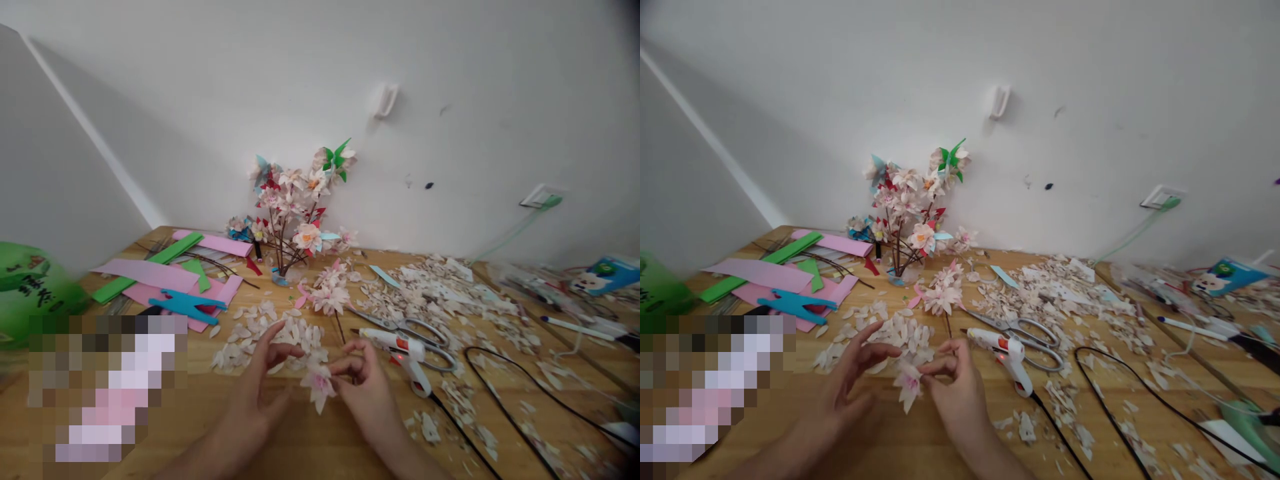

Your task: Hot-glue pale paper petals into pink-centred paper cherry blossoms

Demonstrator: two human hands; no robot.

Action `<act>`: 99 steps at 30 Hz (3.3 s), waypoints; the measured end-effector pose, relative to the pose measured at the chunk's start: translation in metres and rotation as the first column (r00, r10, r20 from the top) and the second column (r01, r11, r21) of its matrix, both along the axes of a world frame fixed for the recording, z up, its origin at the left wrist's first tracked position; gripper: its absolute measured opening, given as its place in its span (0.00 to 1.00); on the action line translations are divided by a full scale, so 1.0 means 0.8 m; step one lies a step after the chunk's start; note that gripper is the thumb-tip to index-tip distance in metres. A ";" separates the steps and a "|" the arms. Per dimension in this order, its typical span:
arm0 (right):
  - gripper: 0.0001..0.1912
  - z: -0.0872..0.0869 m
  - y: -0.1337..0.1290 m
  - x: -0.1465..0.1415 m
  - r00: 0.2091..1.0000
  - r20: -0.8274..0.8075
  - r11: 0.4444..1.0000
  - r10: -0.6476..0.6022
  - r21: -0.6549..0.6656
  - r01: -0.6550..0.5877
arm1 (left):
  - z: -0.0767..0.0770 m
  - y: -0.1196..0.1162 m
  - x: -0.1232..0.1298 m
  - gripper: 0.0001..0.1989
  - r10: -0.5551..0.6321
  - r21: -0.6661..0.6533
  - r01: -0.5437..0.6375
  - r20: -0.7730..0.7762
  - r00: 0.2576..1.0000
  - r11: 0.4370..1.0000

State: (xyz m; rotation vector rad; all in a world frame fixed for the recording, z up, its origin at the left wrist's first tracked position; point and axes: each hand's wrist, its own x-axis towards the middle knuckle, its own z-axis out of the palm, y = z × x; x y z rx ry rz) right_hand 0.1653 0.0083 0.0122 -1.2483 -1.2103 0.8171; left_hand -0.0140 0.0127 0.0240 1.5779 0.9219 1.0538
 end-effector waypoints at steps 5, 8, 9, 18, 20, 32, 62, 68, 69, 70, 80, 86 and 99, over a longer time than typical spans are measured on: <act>0.23 0.003 0.006 -0.003 0.942 -0.318 0.967 0.109 -0.185 -0.175 | -0.008 0.012 0.006 0.28 -0.038 -0.245 0.111 0.284 0.958 0.963; 0.24 -0.002 0.005 -0.005 0.926 -0.349 0.953 0.142 -0.206 -0.224 | -0.013 0.015 0.009 0.29 -0.022 -0.353 0.150 0.342 0.940 0.924; 0.24 -0.003 0.005 -0.007 0.921 -0.357 0.949 0.154 -0.205 -0.238 | -0.014 0.015 0.009 0.30 -0.015 -0.370 0.150 0.343 0.939 0.917; 0.26 -0.011 -0.004 -0.014 0.902 -0.360 0.927 0.238 -0.194 -0.321 | -0.003 0.014 0.011 0.28 0.014 -0.390 0.091 0.259 0.966 0.916; 0.27 -0.008 -0.005 -0.014 0.889 -0.373 0.914 0.267 -0.196 -0.356 | -0.002 0.017 0.008 0.27 -0.010 -0.399 0.107 0.237 0.971 0.910; 0.13 0.014 -0.001 0.021 0.938 -0.104 0.908 0.331 -0.237 -0.346 | 0.037 0.054 -0.045 0.24 0.021 -0.440 0.047 0.149 0.989 0.897; 0.18 -0.006 0.013 0.176 0.800 0.562 0.937 0.211 -0.348 -0.003 | 0.039 0.028 -0.036 0.21 -0.295 -0.220 0.217 -0.440 0.848 0.951; 0.22 0.001 0.012 0.188 0.927 0.374 0.975 -0.001 -0.204 0.083 | 0.047 0.045 -0.040 0.19 -0.114 -0.245 0.062 -0.202 0.973 0.968; 0.22 0.005 0.012 0.189 0.937 0.345 0.979 -0.058 -0.163 0.120 | 0.045 0.049 -0.039 0.19 -0.026 -0.249 -0.016 -0.163 0.986 0.968; 0.23 0.010 0.012 0.189 0.943 0.316 0.981 -0.102 -0.127 0.149 | 0.042 0.052 -0.037 0.20 0.060 -0.252 -0.092 -0.133 0.989 0.963; 0.20 0.034 0.019 0.111 0.993 0.105 0.994 -0.059 -0.081 0.068 | 0.027 0.060 -0.037 0.17 0.170 -0.032 -0.188 -0.308 0.936 0.982; 0.22 0.015 0.010 0.080 0.998 0.043 0.990 0.049 -0.136 -0.043 | 0.045 0.044 -0.056 0.25 -0.019 -0.012 0.014 -0.637 0.771 1.000; 0.20 0.005 0.009 0.090 0.992 0.092 0.981 0.087 -0.178 -0.070 | -0.003 0.052 -0.048 0.25 0.162 0.230 0.011 -0.715 0.680 0.973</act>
